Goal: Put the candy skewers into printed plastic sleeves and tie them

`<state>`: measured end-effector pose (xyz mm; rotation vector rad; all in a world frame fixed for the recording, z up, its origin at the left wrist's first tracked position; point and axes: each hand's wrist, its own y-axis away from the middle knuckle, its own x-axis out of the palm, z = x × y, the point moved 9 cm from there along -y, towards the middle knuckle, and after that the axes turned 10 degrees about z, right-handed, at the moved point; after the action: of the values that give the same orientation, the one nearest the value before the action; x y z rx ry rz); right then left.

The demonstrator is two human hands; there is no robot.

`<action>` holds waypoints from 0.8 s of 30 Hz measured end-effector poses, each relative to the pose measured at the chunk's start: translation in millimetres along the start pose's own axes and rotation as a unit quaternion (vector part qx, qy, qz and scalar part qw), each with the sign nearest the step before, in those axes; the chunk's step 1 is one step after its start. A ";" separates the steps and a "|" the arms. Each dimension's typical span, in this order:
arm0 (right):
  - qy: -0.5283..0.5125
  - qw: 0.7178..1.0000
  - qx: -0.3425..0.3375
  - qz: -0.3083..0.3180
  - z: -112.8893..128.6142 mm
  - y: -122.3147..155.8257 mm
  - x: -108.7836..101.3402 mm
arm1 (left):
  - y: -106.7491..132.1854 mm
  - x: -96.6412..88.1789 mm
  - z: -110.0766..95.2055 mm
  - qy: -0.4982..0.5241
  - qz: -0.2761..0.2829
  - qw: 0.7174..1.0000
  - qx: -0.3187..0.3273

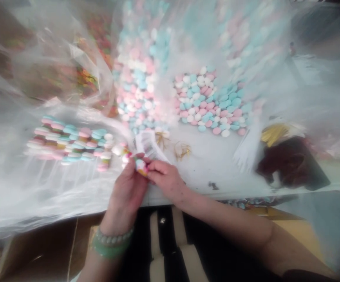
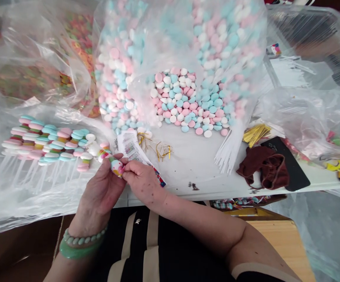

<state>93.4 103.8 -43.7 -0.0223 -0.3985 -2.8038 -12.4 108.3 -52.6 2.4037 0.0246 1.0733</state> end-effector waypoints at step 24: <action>0.346 0.911 -0.222 0.011 42.6 14.7 12.2 | 17.6 9.7 -0.8 -0.089 0.069 0.992 -0.057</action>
<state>85.1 98.4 1.9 0.8281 0.4029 -2.5851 -9.6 95.3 -37.5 2.4156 -0.2621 0.8891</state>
